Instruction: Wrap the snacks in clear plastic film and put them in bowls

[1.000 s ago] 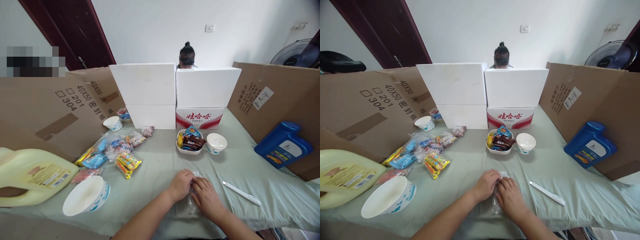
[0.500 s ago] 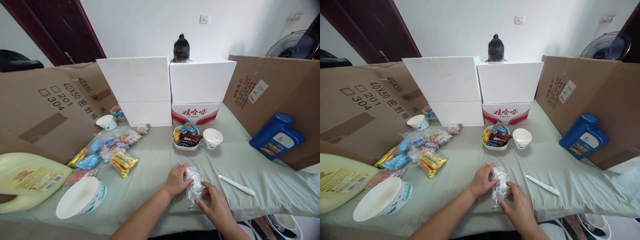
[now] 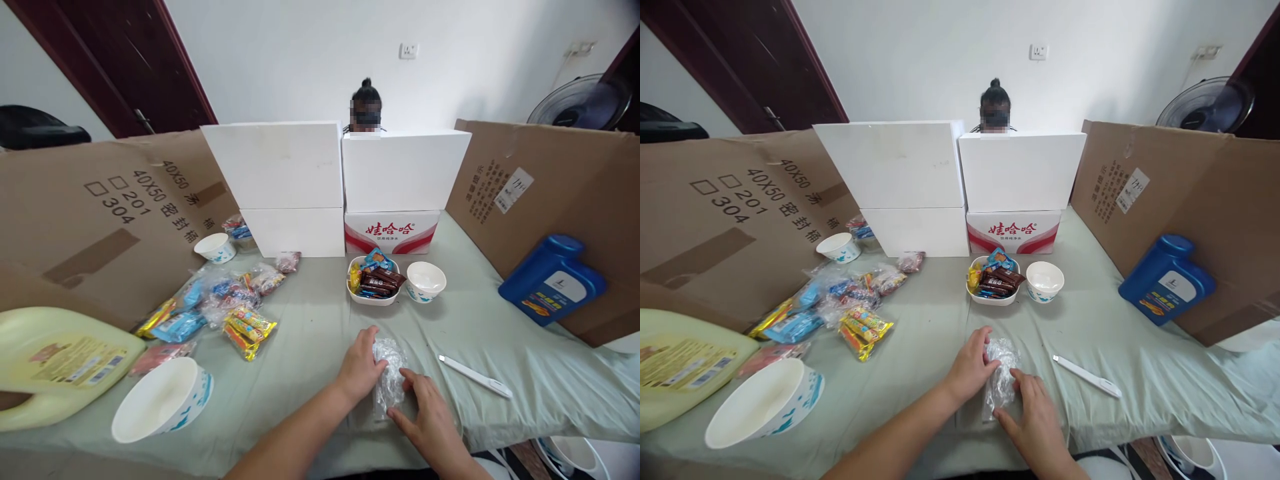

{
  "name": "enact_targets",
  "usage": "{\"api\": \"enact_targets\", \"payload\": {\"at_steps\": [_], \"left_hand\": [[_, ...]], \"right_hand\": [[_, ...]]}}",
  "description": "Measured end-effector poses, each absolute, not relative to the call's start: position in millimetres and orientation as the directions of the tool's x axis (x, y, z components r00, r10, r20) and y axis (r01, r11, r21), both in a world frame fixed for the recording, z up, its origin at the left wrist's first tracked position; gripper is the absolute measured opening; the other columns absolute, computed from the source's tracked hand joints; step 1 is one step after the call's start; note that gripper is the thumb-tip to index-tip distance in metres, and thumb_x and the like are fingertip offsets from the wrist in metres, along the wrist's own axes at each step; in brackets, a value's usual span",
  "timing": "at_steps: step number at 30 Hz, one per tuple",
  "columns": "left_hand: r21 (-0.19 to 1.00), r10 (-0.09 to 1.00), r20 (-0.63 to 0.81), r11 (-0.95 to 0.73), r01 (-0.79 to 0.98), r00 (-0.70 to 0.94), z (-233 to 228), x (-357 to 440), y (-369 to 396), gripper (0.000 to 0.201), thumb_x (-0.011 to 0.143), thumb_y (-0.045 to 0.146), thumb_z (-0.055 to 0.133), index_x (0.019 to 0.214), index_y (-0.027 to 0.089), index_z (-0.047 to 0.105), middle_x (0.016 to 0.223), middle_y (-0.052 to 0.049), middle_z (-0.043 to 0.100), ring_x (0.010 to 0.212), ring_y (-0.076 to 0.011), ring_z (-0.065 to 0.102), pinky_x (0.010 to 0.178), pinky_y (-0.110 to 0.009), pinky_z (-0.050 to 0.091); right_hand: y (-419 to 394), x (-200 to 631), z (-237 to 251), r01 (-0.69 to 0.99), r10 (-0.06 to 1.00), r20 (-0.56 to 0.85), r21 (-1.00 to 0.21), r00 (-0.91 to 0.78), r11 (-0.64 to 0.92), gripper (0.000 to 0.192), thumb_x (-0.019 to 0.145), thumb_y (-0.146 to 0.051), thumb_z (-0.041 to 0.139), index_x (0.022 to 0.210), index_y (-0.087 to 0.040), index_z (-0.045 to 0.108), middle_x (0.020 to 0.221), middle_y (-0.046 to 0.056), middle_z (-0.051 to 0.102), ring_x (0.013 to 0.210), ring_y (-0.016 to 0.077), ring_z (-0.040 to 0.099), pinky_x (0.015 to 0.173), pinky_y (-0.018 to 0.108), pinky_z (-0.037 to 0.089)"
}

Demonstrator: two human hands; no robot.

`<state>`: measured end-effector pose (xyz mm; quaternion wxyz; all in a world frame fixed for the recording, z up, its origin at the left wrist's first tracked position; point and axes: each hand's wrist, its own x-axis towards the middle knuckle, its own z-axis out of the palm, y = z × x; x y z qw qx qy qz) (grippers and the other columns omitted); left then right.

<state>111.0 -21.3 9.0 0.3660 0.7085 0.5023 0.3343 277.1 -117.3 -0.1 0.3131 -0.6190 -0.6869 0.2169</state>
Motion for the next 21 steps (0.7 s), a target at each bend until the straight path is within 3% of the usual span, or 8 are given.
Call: {"api": "enact_targets", "payload": {"at_steps": [4,7,11,16,21], "left_hand": [[0.929,0.983,0.07,-0.127,0.347,0.172,5,120,-26,0.06,0.064,-0.003,0.056,0.117,0.022,0.049,0.104,-0.002,0.052,0.065,-0.0083,0.052,0.073,-0.028,0.047],[0.994,0.992,-0.04,0.028,0.107,0.117,8,120,-31,0.052,0.065,0.002,0.06,0.112,0.019,0.048,0.093,-0.001,0.055,0.064,-0.0089,0.052,0.065,-0.024,0.045],[0.972,0.975,-0.146,0.172,-0.158,0.167,24,116,-40,0.048,0.066,0.011,0.062,0.112,0.018,0.048,0.079,0.003,0.057,0.07,-0.0105,0.054,0.067,-0.022,0.043],[0.954,0.974,-0.156,0.192,-0.231,0.165,35,114,-47,0.039,0.065,0.015,0.066,0.102,0.018,0.056,0.073,0.004,0.054,0.074,-0.0115,0.058,0.073,-0.023,0.044],[0.927,0.941,-0.25,0.3,-0.225,0.228,32,118,-44,0.048,0.062,0.016,0.073,0.105,0.02,0.053,0.097,0.0,0.055,0.072,-0.0105,0.062,0.068,-0.024,0.047]], "right_hand": [[-119,276,-2,0.704,0.99,0.135,-0.699,-0.048,0.129,0.051,0.075,-0.034,0.069,0.122,-0.021,0.053,0.1,0.006,0.063,0.097,0.0249,0.06,0.089,0.041,0.05],[-120,280,-8,0.665,0.989,0.146,-0.738,-0.008,0.114,0.057,0.075,-0.035,0.069,0.126,-0.022,0.049,0.112,0.008,0.059,0.105,0.0262,0.058,0.092,0.043,0.049],[-117,283,-14,0.554,0.97,0.198,-0.828,0.143,0.088,0.071,0.076,-0.04,0.068,0.136,-0.022,0.035,0.133,0.012,0.047,0.119,0.0283,0.051,0.093,0.044,0.05],[-104,277,-17,0.34,0.963,0.187,-0.934,0.195,0.112,0.075,0.077,-0.041,0.067,0.14,-0.025,0.029,0.135,0.013,0.047,0.121,0.0271,0.051,0.093,0.043,0.05],[-97,269,-17,0.238,0.975,0.088,-0.97,0.204,0.038,0.079,0.073,-0.043,0.068,0.139,-0.021,0.03,0.137,0.017,0.047,0.12,0.0276,0.053,0.096,0.044,0.049]]}}
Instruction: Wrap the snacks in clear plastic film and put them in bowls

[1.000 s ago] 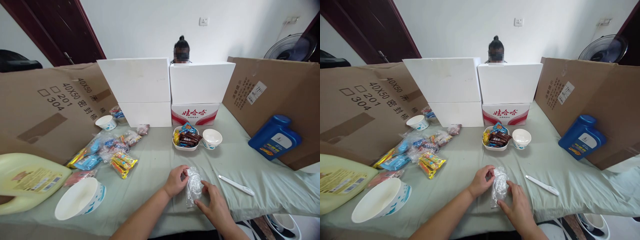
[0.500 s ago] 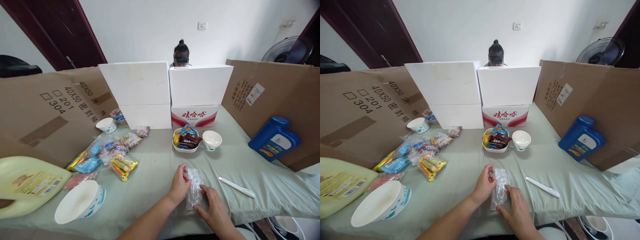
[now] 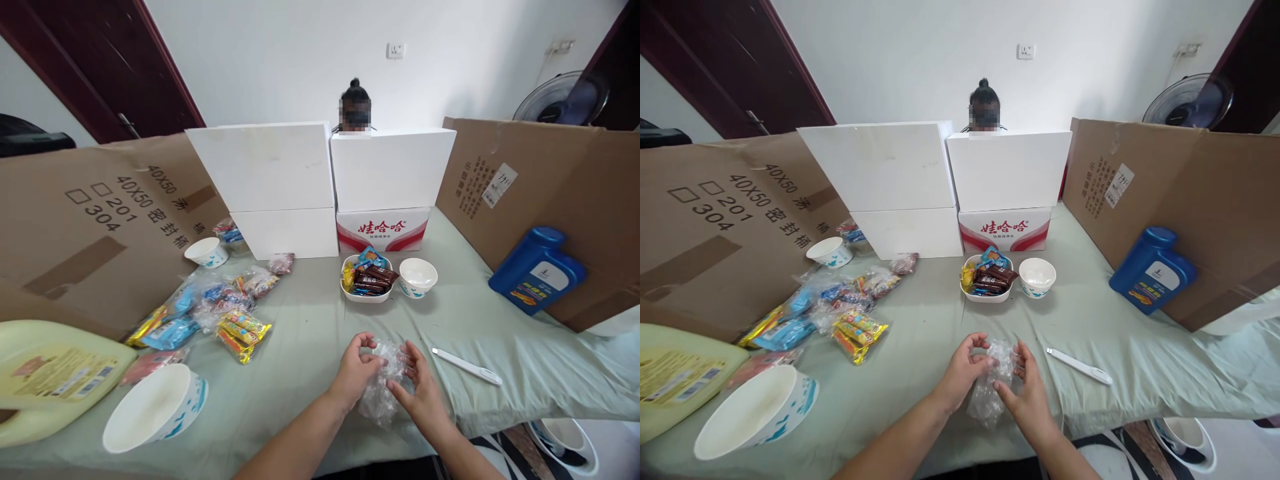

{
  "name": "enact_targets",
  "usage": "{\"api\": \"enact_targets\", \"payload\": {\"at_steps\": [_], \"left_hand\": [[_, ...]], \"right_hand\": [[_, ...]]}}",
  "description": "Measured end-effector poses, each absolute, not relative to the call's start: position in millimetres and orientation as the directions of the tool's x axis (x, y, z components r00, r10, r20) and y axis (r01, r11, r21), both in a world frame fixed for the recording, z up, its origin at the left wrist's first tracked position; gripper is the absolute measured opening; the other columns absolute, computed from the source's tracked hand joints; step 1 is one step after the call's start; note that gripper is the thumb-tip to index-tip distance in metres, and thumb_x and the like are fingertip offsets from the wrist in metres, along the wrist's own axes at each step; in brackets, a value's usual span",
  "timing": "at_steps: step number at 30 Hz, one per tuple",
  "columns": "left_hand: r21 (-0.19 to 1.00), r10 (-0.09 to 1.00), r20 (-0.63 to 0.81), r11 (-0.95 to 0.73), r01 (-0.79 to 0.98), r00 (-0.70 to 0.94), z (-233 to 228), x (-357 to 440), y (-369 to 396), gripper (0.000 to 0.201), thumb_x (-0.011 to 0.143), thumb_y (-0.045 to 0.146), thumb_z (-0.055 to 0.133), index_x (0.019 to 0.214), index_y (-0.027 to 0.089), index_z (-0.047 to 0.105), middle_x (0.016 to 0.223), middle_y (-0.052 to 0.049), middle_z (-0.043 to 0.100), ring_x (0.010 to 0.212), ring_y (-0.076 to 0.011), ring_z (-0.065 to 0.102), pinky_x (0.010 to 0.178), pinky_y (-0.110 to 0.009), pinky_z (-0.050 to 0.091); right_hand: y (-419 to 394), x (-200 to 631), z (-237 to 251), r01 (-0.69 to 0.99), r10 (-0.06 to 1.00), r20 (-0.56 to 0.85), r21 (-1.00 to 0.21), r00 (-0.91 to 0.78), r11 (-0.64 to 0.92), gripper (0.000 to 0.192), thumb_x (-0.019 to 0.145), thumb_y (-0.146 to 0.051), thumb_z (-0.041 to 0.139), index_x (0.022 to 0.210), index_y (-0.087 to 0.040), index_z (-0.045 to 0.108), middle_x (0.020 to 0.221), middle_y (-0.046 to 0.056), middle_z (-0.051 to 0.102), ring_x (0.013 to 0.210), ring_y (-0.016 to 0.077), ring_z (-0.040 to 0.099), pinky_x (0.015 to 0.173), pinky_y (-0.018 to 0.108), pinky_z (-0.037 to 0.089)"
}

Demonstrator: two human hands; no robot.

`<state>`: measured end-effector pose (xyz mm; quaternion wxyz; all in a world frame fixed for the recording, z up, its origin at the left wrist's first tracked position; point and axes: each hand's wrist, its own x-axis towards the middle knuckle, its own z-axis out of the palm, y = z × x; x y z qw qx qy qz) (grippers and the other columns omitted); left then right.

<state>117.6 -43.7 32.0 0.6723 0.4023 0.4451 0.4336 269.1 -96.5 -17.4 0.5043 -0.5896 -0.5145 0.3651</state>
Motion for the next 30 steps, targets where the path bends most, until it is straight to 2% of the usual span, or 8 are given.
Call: {"api": "enact_targets", "payload": {"at_steps": [4,7,9,12,16,21,25,30], "left_hand": [[0.926,0.899,-0.216,0.312,-0.213,0.38,33,122,-37,0.051,0.063,0.01,0.07,0.11,0.018,0.051,0.083,0.003,0.056,0.069,-0.0089,0.059,0.071,-0.024,0.049],[0.964,0.914,-0.156,0.223,-0.143,0.375,30,126,-32,0.042,0.071,0.01,0.06,0.111,0.018,0.05,0.074,0.006,0.05,0.066,-0.0095,0.059,0.066,-0.023,0.048],[0.99,0.94,-0.12,0.137,-0.032,0.318,24,129,-29,0.04,0.073,0.007,0.055,0.111,0.02,0.05,0.077,0.006,0.048,0.064,-0.009,0.06,0.063,-0.022,0.048],[0.98,0.965,-0.038,-0.014,0.196,0.259,9,130,-28,0.044,0.071,0.001,0.053,0.11,0.021,0.052,0.079,0.005,0.049,0.063,-0.0081,0.057,0.064,-0.021,0.047],[0.925,0.971,0.034,-0.119,0.361,0.235,-7,129,-30,0.045,0.069,-0.002,0.053,0.107,0.021,0.054,0.076,0.005,0.051,0.067,-0.0096,0.055,0.069,-0.022,0.048],[0.944,0.969,0.039,-0.116,0.309,0.246,-15,128,-30,0.043,0.07,-0.001,0.052,0.107,0.021,0.054,0.079,0.005,0.051,0.067,-0.009,0.056,0.07,-0.023,0.049],[0.941,0.969,0.029,-0.109,0.321,0.245,-17,130,-29,0.042,0.069,0.0,0.056,0.106,0.02,0.054,0.079,0.005,0.051,0.065,-0.0083,0.055,0.067,-0.021,0.048],[0.894,0.948,0.066,-0.194,0.403,0.311,-4,129,-29,0.042,0.072,0.003,0.057,0.11,0.021,0.053,0.079,0.004,0.054,0.068,-0.011,0.056,0.069,-0.024,0.049]], "right_hand": [[-99,263,-20,0.045,0.993,0.001,-0.999,0.122,-0.005,0.088,0.071,-0.045,0.07,0.142,-0.022,0.024,0.137,0.017,0.048,0.121,0.0269,0.054,0.097,0.044,0.047],[-105,258,-27,-0.189,0.995,-0.098,-0.977,0.015,-0.094,0.09,0.07,-0.044,0.07,0.143,-0.025,0.021,0.118,0.013,0.062,0.099,0.0263,0.066,0.079,0.043,0.054],[-109,257,-30,-0.212,0.985,-0.169,-0.963,-0.016,-0.168,0.089,0.072,-0.041,0.067,0.144,-0.024,0.017,0.099,0.007,0.066,0.078,0.0218,0.067,0.066,0.038,0.053],[-114,260,-26,-0.112,0.976,-0.219,-0.969,-0.005,-0.218,0.094,0.07,-0.035,0.065,0.147,-0.021,0.012,0.079,-0.002,0.062,0.059,0.0144,0.06,0.058,0.03,0.049],[-122,265,-5,0.069,0.975,-0.204,-0.978,-0.084,-0.198,0.094,0.071,-0.028,0.061,0.149,-0.019,0.01,0.082,-0.003,0.061,0.067,0.0132,0.059,0.066,0.029,0.049],[-138,264,22,0.361,0.965,-0.149,-0.931,-0.218,-0.062,0.076,0.071,-0.017,0.058,0.143,-0.024,0.036,0.088,-0.001,0.065,0.076,0.0138,0.058,0.077,0.03,0.048],[-150,263,22,0.449,0.97,-0.131,-0.893,-0.203,-0.026,0.042,0.073,-0.017,0.056,0.113,-0.023,0.065,0.095,0.003,0.069,0.08,0.017,0.061,0.08,0.033,0.049],[-159,262,11,0.495,0.978,-0.126,-0.868,-0.166,-0.028,0.036,0.073,-0.018,0.056,0.107,-0.023,0.068,0.098,0.005,0.07,0.08,0.0186,0.064,0.08,0.034,0.051]]}}
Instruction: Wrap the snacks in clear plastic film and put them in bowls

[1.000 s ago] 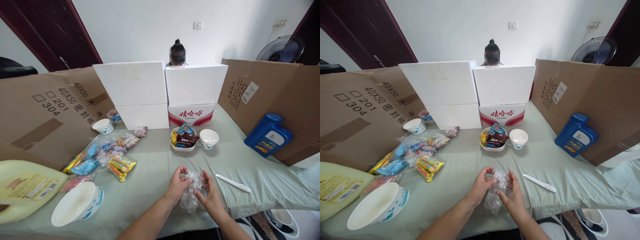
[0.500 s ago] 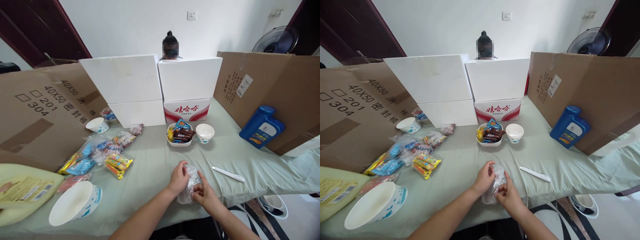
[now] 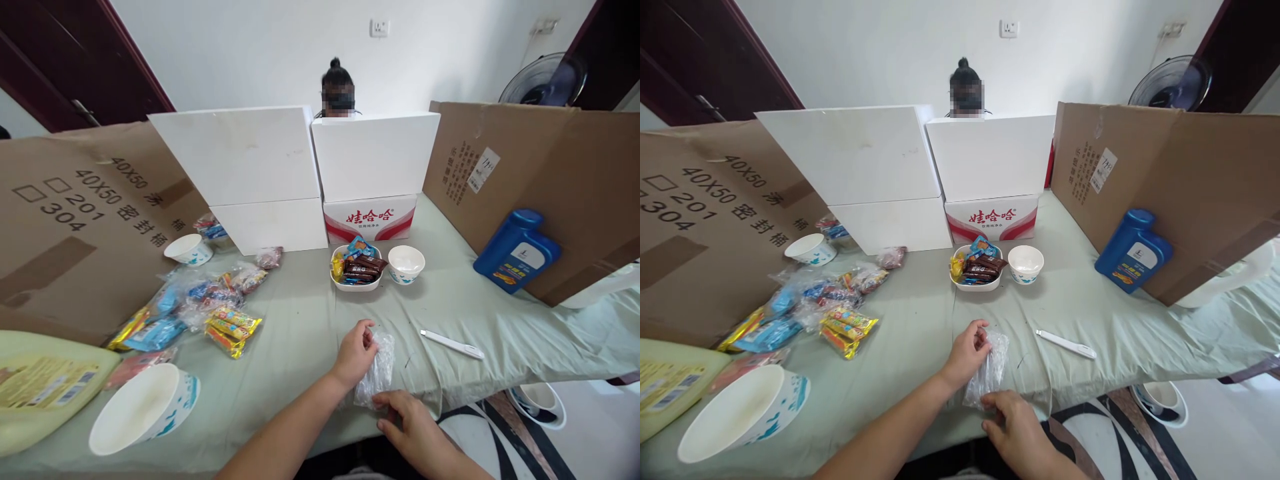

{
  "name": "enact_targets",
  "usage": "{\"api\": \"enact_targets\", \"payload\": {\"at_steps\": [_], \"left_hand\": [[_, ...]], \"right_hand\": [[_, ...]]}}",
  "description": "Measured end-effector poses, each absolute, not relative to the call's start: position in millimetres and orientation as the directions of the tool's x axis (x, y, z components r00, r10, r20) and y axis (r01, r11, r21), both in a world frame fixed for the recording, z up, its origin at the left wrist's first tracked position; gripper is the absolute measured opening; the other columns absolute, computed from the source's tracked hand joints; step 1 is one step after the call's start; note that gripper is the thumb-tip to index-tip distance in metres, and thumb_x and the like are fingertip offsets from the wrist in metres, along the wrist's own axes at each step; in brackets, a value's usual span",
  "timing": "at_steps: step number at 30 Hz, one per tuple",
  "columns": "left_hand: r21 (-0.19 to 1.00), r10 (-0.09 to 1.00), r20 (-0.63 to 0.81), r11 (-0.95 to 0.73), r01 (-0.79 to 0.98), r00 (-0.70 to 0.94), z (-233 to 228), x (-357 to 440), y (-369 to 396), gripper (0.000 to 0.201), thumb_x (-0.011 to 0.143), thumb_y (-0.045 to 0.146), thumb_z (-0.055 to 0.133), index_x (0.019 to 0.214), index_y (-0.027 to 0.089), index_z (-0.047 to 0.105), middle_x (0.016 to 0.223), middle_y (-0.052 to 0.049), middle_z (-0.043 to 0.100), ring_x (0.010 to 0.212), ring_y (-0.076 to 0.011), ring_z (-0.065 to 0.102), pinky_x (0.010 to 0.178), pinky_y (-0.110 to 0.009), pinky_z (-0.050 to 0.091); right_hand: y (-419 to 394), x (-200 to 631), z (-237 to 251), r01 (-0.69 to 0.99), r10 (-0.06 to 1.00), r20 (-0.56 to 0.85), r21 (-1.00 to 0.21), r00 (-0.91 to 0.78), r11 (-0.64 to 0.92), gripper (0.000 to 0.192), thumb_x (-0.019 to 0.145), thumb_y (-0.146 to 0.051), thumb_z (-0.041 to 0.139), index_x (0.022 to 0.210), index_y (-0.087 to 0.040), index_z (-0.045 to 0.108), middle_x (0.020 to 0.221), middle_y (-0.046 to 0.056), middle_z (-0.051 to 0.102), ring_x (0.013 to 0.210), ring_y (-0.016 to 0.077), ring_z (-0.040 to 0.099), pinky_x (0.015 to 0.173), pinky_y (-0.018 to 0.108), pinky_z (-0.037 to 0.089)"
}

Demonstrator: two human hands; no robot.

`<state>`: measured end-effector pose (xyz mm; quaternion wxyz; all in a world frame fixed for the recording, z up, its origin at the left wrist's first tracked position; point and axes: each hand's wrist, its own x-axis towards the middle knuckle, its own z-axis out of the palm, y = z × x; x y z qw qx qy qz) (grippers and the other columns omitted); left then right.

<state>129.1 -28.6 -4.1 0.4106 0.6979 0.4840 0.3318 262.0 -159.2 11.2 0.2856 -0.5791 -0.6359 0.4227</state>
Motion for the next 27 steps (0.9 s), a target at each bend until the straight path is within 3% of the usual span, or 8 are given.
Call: {"api": "enact_targets", "payload": {"at_steps": [5,8,10,15,18,20,23,27], "left_hand": [[0.55,0.806,0.32,-0.586,0.595,0.498,11,121,-29,0.024,0.081,0.007,0.052,0.099,0.021,0.061,0.096,-0.007,0.06,0.094,-0.0225,0.056,0.087,-0.038,0.046],[0.426,0.595,0.29,-0.781,0.456,0.75,11,115,-30,0.019,0.086,0.01,0.049,0.086,0.021,0.065,0.089,-0.008,0.062,0.094,-0.0237,0.057,0.088,-0.039,0.045],[0.444,0.507,0.256,-0.818,0.366,0.823,9,113,-31,0.018,0.084,0.011,0.054,0.092,0.023,0.066,0.096,-0.008,0.065,0.1,-0.024,0.057,0.092,-0.039,0.044],[0.512,0.555,0.189,-0.76,0.401,0.81,7,106,-33,0.037,0.079,0.021,0.068,0.114,0.028,0.063,0.123,-0.007,0.06,0.12,-0.0273,0.05,0.104,-0.043,0.037],[0.501,0.566,0.17,-0.755,0.424,0.807,7,104,-36,0.049,0.076,0.03,0.072,0.124,0.029,0.058,0.133,-0.008,0.055,0.128,-0.0297,0.044,0.108,-0.046,0.032],[0.5,0.575,0.183,-0.753,0.428,0.797,6,104,-37,0.05,0.078,0.031,0.069,0.127,0.029,0.056,0.135,-0.008,0.053,0.13,-0.0298,0.042,0.11,-0.047,0.031],[0.532,0.588,0.224,-0.742,0.408,0.777,5,105,-36,0.045,0.084,0.018,0.057,0.129,0.026,0.054,0.133,-0.008,0.056,0.129,-0.0252,0.046,0.11,-0.044,0.032],[0.546,0.599,0.251,-0.736,0.399,0.761,7,104,-33,0.038,0.083,0.008,0.049,0.116,0.022,0.061,0.126,-0.007,0.062,0.123,-0.0231,0.051,0.106,-0.043,0.036]], "right_hand": [[-157,258,8,0.512,0.982,-0.129,-0.858,-0.137,-0.041,0.034,0.075,-0.021,0.056,0.107,-0.022,0.068,0.097,0.005,0.07,0.076,0.0187,0.065,0.078,0.035,0.052],[-155,257,10,0.52,0.977,-0.158,-0.852,-0.146,-0.06,0.034,0.075,-0.02,0.055,0.107,-0.021,0.067,0.094,0.004,0.07,0.075,0.0182,0.064,0.077,0.033,0.052],[-158,259,12,0.52,0.973,-0.169,-0.852,-0.159,-0.063,0.036,0.073,-0.018,0.056,0.108,-0.022,0.066,0.092,0.003,0.07,0.076,0.0179,0.064,0.076,0.032,0.052],[-169,273,11,0.608,0.989,-0.047,-0.792,-0.139,0.048,0.035,0.074,-0.018,0.059,0.108,-0.025,0.063,0.107,0.005,0.064,0.087,0.019,0.064,0.079,0.032,0.053],[-170,279,7,0.767,0.975,0.21,-0.614,-0.073,0.189,0.042,0.079,-0.024,0.061,0.12,-0.027,0.057,0.12,0.009,0.059,0.106,0.026,0.059,0.09,0.042,0.05],[-166,279,4,0.823,0.926,0.32,-0.458,-0.201,0.337,0.048,0.08,-0.024,0.062,0.126,-0.03,0.053,0.122,0.008,0.059,0.113,0.0285,0.055,0.097,0.048,0.044],[-157,274,-3,0.803,0.851,0.342,-0.319,-0.399,0.504,0.049,0.08,-0.015,0.058,0.126,-0.029,0.052,0.118,0.005,0.063,0.11,0.027,0.056,0.1,0.049,0.04],[-149,271,-4,0.781,0.836,0.347,-0.325,-0.425,0.533,0.041,0.085,-0.007,0.047,0.121,-0.026,0.055,0.099,0.004,0.065,0.091,0.0215,0.059,0.092,0.043,0.044]]}}
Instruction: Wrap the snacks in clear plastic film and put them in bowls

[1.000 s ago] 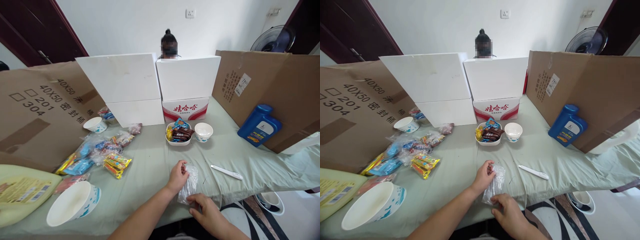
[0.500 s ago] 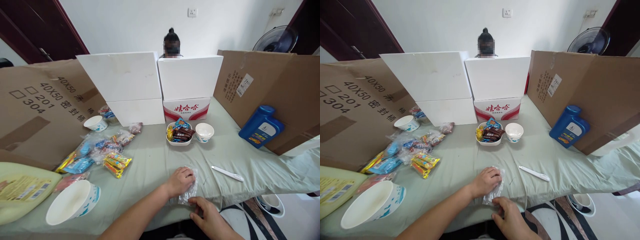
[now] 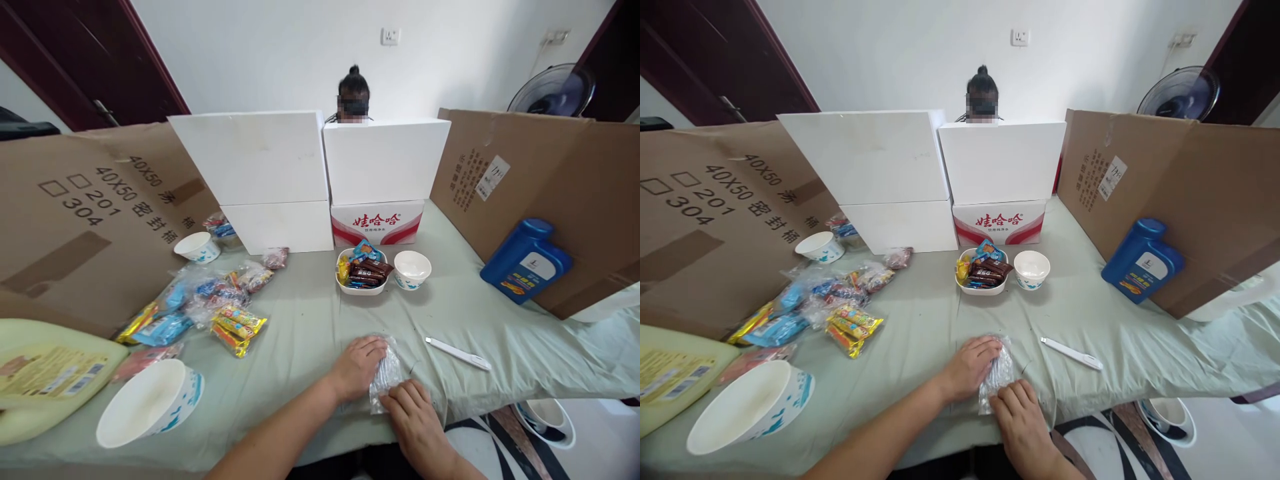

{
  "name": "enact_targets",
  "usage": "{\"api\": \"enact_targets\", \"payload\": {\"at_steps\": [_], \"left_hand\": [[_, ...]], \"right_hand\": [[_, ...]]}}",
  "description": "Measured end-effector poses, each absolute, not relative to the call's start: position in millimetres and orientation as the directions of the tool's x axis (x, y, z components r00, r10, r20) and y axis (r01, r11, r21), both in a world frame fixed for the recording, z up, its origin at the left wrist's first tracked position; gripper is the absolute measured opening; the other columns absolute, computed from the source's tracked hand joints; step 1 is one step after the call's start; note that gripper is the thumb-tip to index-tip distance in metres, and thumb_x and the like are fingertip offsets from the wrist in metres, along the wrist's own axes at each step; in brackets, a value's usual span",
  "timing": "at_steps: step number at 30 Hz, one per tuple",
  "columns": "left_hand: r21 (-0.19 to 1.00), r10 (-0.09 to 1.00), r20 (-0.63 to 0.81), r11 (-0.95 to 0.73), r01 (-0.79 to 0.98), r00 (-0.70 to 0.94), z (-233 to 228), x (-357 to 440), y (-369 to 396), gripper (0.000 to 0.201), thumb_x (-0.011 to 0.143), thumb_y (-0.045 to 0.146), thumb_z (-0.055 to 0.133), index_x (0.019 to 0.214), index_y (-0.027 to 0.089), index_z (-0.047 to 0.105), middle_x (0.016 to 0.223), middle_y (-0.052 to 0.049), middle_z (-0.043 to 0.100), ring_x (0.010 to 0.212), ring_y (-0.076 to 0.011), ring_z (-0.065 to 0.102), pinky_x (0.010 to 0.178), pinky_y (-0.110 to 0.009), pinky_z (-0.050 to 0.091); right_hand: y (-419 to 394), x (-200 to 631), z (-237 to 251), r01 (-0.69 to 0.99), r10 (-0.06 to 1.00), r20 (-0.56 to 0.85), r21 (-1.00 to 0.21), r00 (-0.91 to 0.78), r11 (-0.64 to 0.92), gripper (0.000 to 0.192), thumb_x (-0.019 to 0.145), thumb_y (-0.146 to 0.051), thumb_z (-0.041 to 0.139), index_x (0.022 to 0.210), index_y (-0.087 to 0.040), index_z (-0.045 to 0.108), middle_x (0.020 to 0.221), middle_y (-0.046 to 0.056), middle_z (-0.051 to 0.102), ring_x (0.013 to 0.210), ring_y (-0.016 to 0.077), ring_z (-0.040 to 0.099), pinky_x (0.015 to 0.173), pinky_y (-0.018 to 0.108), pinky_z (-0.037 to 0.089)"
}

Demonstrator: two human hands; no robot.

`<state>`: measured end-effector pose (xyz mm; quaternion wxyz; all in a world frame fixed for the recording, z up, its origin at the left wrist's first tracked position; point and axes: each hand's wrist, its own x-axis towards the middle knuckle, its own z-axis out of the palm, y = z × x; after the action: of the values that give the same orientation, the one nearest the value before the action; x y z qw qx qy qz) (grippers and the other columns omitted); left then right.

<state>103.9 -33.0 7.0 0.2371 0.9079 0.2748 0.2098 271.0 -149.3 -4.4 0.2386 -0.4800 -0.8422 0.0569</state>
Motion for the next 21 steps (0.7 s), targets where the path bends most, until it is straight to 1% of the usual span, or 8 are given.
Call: {"api": "enact_targets", "payload": {"at_steps": [2,4,6,9,12,15,18,21], "left_hand": [[0.544,0.593,0.244,-0.739,0.398,0.767,10,103,-32,0.033,0.083,0.01,0.051,0.111,0.023,0.063,0.126,-0.005,0.062,0.124,-0.0239,0.05,0.106,-0.044,0.035],[0.559,0.591,0.234,-0.731,0.39,0.772,11,101,-32,0.035,0.082,0.012,0.054,0.115,0.023,0.06,0.127,-0.005,0.062,0.125,-0.0242,0.049,0.106,-0.045,0.033],[0.589,0.599,0.224,-0.712,0.383,0.769,11,100,-31,0.047,0.081,0.012,0.055,0.126,0.024,0.052,0.127,-0.006,0.062,0.125,-0.0235,0.05,0.106,-0.044,0.033],[0.622,0.607,0.236,-0.694,0.362,0.759,4,99,-29,0.067,0.08,0.005,0.049,0.141,0.025,0.033,0.126,-0.005,0.062,0.121,-0.0214,0.052,0.104,-0.044,0.035],[0.607,0.599,0.274,-0.714,0.348,0.752,-7,98,-25,0.083,0.076,0.001,0.044,0.149,0.024,0.014,0.127,-0.008,0.061,0.115,-0.0218,0.056,0.102,-0.046,0.038],[0.57,0.584,0.356,-0.755,0.325,0.73,-17,96,-23,0.088,0.076,0.002,0.045,0.151,0.022,0.002,0.131,-0.011,0.056,0.115,-0.0244,0.055,0.1,-0.049,0.041],[0.543,0.57,0.435,-0.784,0.302,0.697,-23,95,-23,0.084,0.079,0.003,0.042,0.15,0.022,0.002,0.137,-0.014,0.048,0.123,-0.0263,0.049,0.1,-0.05,0.043],[0.583,0.629,0.423,-0.74,0.336,0.652,-20,95,-25,0.072,0.082,0.004,0.039,0.148,0.022,0.014,0.136,-0.014,0.048,0.123,-0.0261,0.048,0.101,-0.05,0.043]], "right_hand": [[-146,274,1,0.752,0.822,0.342,-0.347,-0.455,0.56,0.037,0.086,-0.006,0.044,0.114,-0.025,0.058,0.097,0.004,0.064,0.095,0.0214,0.058,0.095,0.044,0.042],[-139,278,9,0.716,0.808,0.331,-0.377,-0.488,0.587,0.032,0.088,-0.007,0.04,0.107,-0.024,0.059,0.102,0.005,0.064,0.104,0.022,0.056,0.098,0.043,0.041],[-127,283,17,0.699,0.819,0.275,-0.428,-0.504,0.574,0.03,0.09,-0.009,0.035,0.103,-0.022,0.059,0.101,0.006,0.064,0.1,0.0201,0.058,0.089,0.036,0.045],[-101,286,25,0.733,0.881,0.156,-0.501,-0.446,0.46,0.031,0.093,-0.013,0.031,0.101,-0.021,0.059,0.09,0.004,0.066,0.082,0.0165,0.062,0.072,0.028,0.046],[-73,282,23,0.804,0.95,0.092,-0.513,-0.297,0.301,0.027,0.095,-0.018,0.033,0.105,-0.021,0.058,0.096,0.004,0.068,0.086,0.0163,0.064,0.073,0.026,0.044],[-54,274,17,0.876,0.987,0.037,-0.456,-0.159,0.158,0.022,0.097,-0.024,0.036,0.1,-0.02,0.058,0.095,0.004,0.069,0.086,0.017,0.065,0.07,0.025,0.042],[-48,267,11,0.907,0.996,0.018,-0.412,-0.083,0.083,0.022,0.098,-0.026,0.036,0.093,-0.019,0.057,0.089,0.006,0.068,0.08,0.0186,0.065,0.064,0.026,0.039],[-50,263,7,0.92,0.999,0.017,-0.389,-0.048,0.051,0.021,0.098,-0.025,0.036,0.092,-0.019,0.056,0.09,0.006,0.067,0.081,0.0186,0.065,0.063,0.025,0.038]]}}
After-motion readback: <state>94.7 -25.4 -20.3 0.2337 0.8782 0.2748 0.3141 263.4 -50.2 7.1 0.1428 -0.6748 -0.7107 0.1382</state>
